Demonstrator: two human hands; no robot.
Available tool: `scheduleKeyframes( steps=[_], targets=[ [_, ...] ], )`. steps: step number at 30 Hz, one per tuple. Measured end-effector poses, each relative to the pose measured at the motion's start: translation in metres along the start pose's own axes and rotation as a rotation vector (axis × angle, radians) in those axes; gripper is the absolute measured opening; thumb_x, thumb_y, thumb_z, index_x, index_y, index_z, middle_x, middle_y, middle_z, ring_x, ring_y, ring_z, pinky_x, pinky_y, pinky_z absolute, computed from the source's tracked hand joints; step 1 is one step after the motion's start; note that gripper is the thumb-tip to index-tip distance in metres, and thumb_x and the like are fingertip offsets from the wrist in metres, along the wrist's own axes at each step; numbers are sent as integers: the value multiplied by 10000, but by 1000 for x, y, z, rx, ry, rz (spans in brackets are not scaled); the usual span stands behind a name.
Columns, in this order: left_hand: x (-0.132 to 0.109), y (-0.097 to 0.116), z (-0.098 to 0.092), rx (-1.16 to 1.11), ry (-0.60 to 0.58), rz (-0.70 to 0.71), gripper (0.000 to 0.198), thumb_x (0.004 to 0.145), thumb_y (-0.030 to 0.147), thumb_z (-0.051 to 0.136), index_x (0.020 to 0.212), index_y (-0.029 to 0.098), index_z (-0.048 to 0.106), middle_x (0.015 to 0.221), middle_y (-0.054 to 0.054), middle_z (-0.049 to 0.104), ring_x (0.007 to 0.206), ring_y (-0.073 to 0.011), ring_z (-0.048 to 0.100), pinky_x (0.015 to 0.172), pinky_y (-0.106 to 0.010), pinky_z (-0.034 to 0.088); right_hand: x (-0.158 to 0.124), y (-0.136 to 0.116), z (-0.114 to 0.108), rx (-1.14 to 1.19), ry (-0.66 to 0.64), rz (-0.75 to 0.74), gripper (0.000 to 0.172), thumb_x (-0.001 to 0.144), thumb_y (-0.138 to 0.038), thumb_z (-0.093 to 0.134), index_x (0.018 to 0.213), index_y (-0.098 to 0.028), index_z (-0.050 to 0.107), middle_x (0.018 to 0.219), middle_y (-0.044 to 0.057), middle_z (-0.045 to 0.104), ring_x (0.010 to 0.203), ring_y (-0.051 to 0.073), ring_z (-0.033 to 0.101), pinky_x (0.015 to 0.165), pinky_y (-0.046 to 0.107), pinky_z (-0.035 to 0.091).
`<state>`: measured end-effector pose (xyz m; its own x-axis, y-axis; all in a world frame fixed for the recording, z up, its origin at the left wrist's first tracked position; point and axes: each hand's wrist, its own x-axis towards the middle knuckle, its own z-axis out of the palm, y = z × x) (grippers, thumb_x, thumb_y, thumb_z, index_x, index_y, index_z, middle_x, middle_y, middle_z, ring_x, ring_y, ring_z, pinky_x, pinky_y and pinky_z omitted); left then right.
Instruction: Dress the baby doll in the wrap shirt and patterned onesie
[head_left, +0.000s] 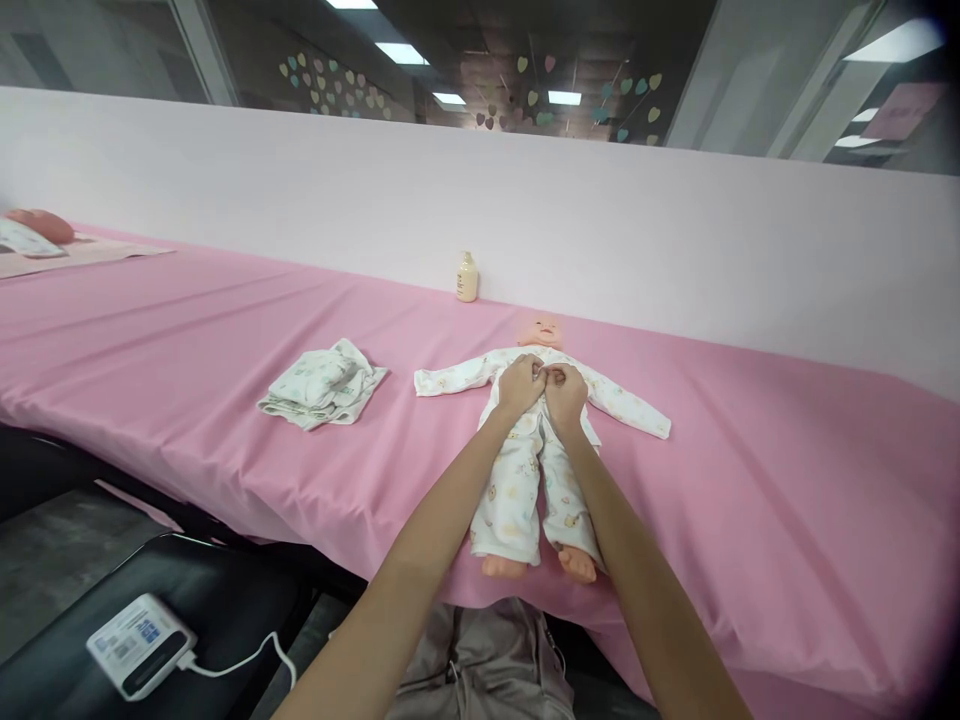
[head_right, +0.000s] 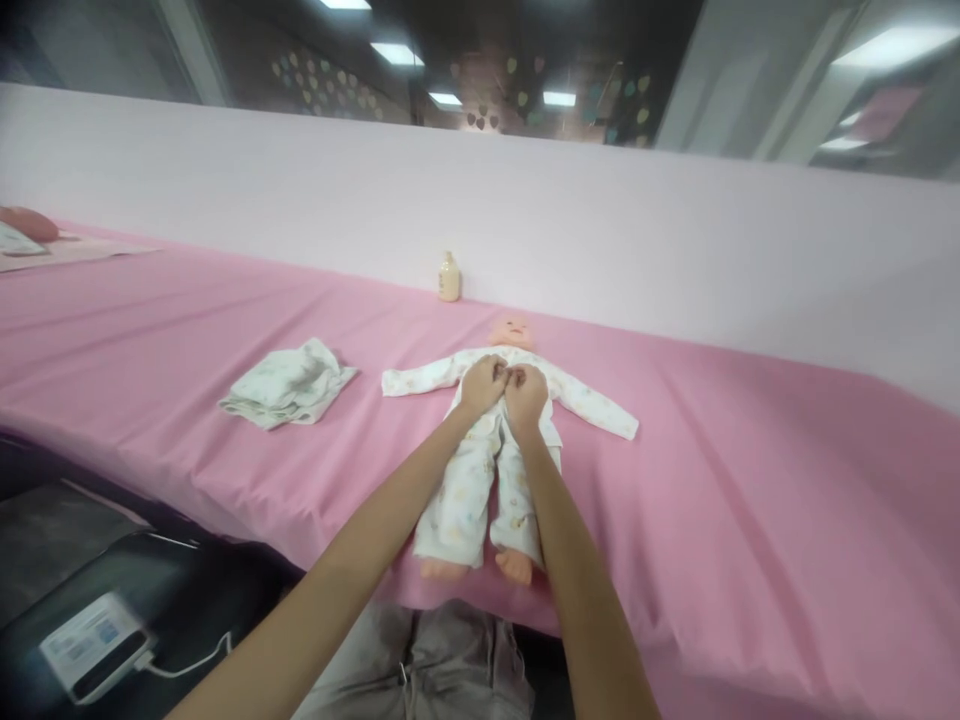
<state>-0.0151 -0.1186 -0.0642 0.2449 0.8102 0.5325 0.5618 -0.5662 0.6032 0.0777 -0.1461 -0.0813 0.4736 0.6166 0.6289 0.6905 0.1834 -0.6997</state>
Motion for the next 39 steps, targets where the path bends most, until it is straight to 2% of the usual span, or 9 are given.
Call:
scheduleKeyframes(
  steps=[4,9,13,17,24,28,33,39],
  targets=[
    [1,-9,4,-39,-7,22,128,871,287,527,926,186,583,929,-20,644,871,-157,582,718,-253,404,-3,2,-3,80,13,-44,199,737,-201,444,768,-164,637,819,58,643,739,177,545,755,302,433],
    [1,-15,5,-145,18,41,178,864,345,555,902,176,594,830,-10,656,763,-142,592,672,-244,402,-3,6,-3,127,31,-71,196,719,-185,463,771,-160,651,815,59,642,719,177,540,758,323,439],
    [-2,-10,2,-73,-34,58,156,868,331,554,844,181,590,765,-12,636,751,-160,587,642,-259,391,-4,6,-4,115,33,-76,183,714,-182,473,781,-155,641,824,67,628,747,188,538,779,338,434],
    [-4,-7,1,-1,-28,101,127,893,281,505,858,178,570,866,-41,629,840,-176,573,701,-277,398,-5,6,-6,87,19,-81,173,700,-164,465,767,-158,625,807,60,610,736,184,524,787,343,427],
    [-5,-15,0,-216,7,172,92,882,223,500,902,172,575,833,-13,633,772,-139,564,711,-247,407,-5,3,-6,71,1,-83,118,744,-228,501,758,-168,602,812,57,588,771,188,511,782,337,415],
    [-6,-14,-3,-297,37,141,66,850,193,529,903,175,563,779,6,624,681,-119,547,662,-230,399,-3,1,-3,35,0,-79,88,753,-231,497,732,-177,563,783,49,566,762,189,488,776,339,399],
    [-9,-10,-9,-350,69,78,73,793,195,588,786,178,518,600,58,516,550,-97,480,577,-211,352,-4,1,0,-39,-31,-94,79,770,-206,456,742,-183,526,798,63,549,833,217,482,776,349,391],
    [-12,-10,-11,-269,105,132,111,780,143,536,676,173,511,604,45,523,565,-96,463,578,-213,331,-9,0,-4,-5,-43,-135,124,800,-220,459,769,-181,572,809,65,570,833,218,497,785,353,404]
  ],
)
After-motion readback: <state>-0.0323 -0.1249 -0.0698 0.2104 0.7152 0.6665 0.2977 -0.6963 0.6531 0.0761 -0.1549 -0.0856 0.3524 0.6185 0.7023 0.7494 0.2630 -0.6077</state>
